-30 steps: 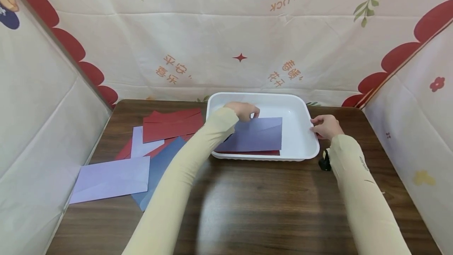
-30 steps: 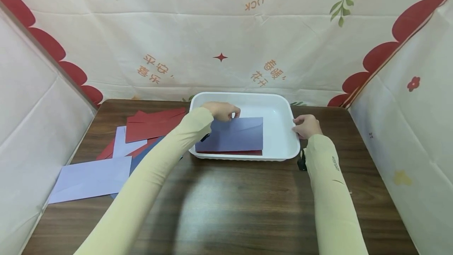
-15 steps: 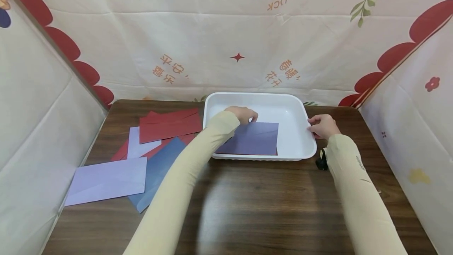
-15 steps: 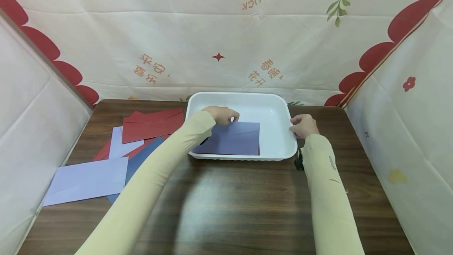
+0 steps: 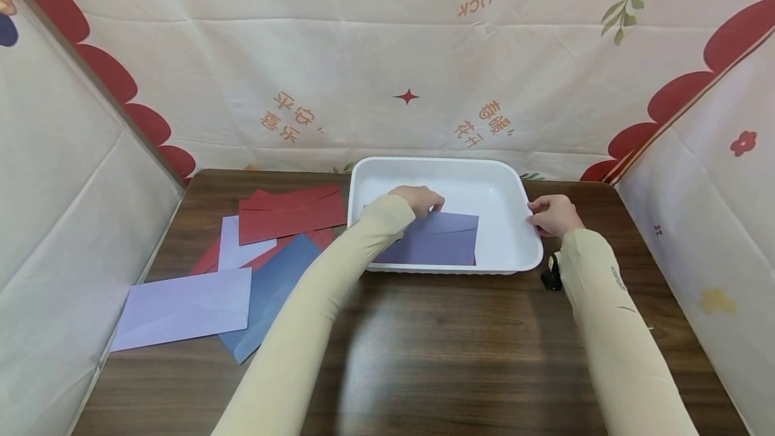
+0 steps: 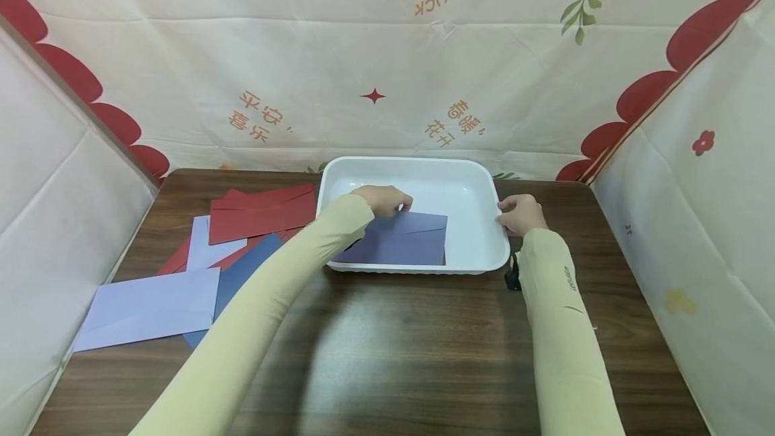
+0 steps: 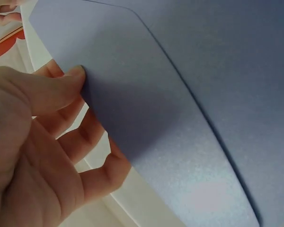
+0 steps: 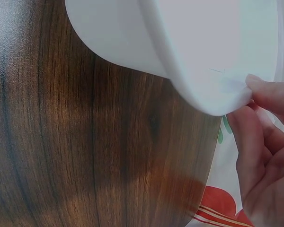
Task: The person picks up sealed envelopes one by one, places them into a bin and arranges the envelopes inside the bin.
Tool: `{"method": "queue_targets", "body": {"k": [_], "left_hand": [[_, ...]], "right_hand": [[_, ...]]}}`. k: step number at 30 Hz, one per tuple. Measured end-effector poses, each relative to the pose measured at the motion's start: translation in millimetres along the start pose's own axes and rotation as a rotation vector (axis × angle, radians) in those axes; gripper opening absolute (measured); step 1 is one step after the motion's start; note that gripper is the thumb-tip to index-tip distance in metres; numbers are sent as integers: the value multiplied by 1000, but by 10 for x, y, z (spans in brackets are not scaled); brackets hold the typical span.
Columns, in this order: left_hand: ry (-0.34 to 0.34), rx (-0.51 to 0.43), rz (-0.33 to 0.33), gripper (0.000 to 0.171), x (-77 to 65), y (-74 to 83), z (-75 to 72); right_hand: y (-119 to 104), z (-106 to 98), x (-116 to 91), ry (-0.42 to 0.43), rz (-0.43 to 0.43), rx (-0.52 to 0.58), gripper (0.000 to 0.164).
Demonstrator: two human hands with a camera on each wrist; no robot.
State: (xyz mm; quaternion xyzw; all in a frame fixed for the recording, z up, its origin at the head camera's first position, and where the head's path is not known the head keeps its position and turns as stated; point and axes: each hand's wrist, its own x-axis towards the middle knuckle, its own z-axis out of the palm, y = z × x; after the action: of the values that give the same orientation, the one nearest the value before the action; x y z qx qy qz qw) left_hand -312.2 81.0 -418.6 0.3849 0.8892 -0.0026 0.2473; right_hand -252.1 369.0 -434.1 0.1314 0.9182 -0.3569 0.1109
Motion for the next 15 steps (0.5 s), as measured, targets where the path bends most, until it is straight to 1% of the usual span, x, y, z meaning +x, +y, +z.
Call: {"method": "queue_targets", "body": {"k": [4, 9, 15], "left_hand": [[30, 16, -4, 27, 23, 0, 13], [44, 43, -7, 25, 45, 9, 21], [66, 53, -13, 30, 68, 14, 37]], "right_hand": [[-14, -10, -18, -2, 7, 3, 36], [0, -10, -1, -12, 24, 12, 36], [10, 0, 19, -9, 24, 14, 36]]}}
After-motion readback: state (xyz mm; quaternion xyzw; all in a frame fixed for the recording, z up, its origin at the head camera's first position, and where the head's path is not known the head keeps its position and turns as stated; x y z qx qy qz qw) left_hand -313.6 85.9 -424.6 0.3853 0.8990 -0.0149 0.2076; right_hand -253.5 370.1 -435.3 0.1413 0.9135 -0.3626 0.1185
